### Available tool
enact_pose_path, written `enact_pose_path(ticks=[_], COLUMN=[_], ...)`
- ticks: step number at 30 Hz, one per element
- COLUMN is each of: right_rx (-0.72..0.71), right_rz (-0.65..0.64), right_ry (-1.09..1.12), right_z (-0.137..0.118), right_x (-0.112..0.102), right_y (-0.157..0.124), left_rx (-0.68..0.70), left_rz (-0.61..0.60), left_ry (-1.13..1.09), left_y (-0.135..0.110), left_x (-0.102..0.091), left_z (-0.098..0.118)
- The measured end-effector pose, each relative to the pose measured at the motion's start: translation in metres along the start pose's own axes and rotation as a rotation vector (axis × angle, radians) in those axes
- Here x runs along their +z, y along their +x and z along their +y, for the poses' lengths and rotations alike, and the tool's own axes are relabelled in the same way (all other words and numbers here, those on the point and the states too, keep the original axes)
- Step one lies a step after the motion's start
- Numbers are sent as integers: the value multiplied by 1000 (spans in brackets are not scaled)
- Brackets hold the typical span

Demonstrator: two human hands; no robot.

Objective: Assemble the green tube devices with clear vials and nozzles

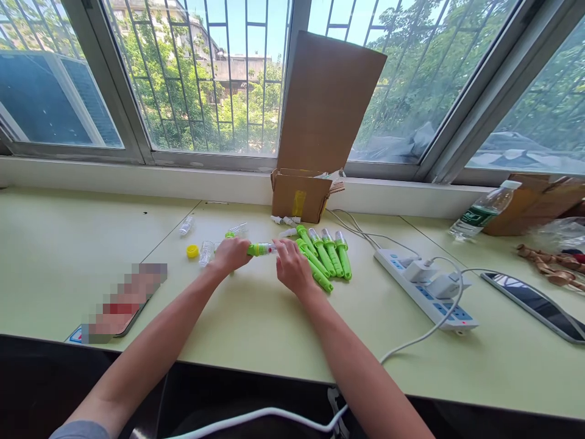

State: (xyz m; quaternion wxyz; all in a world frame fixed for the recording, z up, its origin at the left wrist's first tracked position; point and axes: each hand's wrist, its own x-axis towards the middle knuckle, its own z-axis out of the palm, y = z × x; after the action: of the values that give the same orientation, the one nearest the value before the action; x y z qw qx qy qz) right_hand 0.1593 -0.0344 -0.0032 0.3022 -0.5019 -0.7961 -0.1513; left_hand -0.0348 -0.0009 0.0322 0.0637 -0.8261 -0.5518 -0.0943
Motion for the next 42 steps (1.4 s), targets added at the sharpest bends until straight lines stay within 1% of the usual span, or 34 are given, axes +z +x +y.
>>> enact_pose_path(ticks=[3,7,10,13,17,21,23,25,26,28,31,33,34,36,38,42], right_rx=[38,165,252,298,366,432,431,419,407,365,207,89,49,30,70,211], right_rz=[-44,-125,-175,-233,-337,-536,-588,-527,-467,-293,-72,6,23,18,-30,-180], right_ry=[-132,-269,-338,-381,-360,-218,-163,-173,-195,-251,-331,-377,-398,-433,-456,-451], right_z=[-3,-4,-6,-13,-21,-19,-16,-15,-16,-19,-24,-26,-26,-26,-24,-26], right_x=[3,5,3,-3,-12,-16,-15,-13,-11,-9,-7,-6,-5,-3,0,-1], right_y=[1,1,3,5,10,13,11,7,5,3,3,4,5,7,9,10], left_rx=[1,35,70,98,141,252,294,294,274,208,101,60,48,48,67,133], left_rz=[-26,-47,-40,-27,-1,66,94,97,86,56,22,12,10,12,13,20], left_ry=[-27,-33,-12,7,39,110,139,143,135,103,39,9,3,3,8,15], left_y=[-3,-6,-7,-8,-7,-7,-6,-5,-5,-4,-5,-6,-7,-8,-8,-6], left_x=[-2,-3,-2,-2,-1,1,0,-1,-2,-5,-8,-9,-9,-9,-7,-3], left_z=[3,9,13,13,11,11,12,13,14,13,10,7,6,6,7,9])
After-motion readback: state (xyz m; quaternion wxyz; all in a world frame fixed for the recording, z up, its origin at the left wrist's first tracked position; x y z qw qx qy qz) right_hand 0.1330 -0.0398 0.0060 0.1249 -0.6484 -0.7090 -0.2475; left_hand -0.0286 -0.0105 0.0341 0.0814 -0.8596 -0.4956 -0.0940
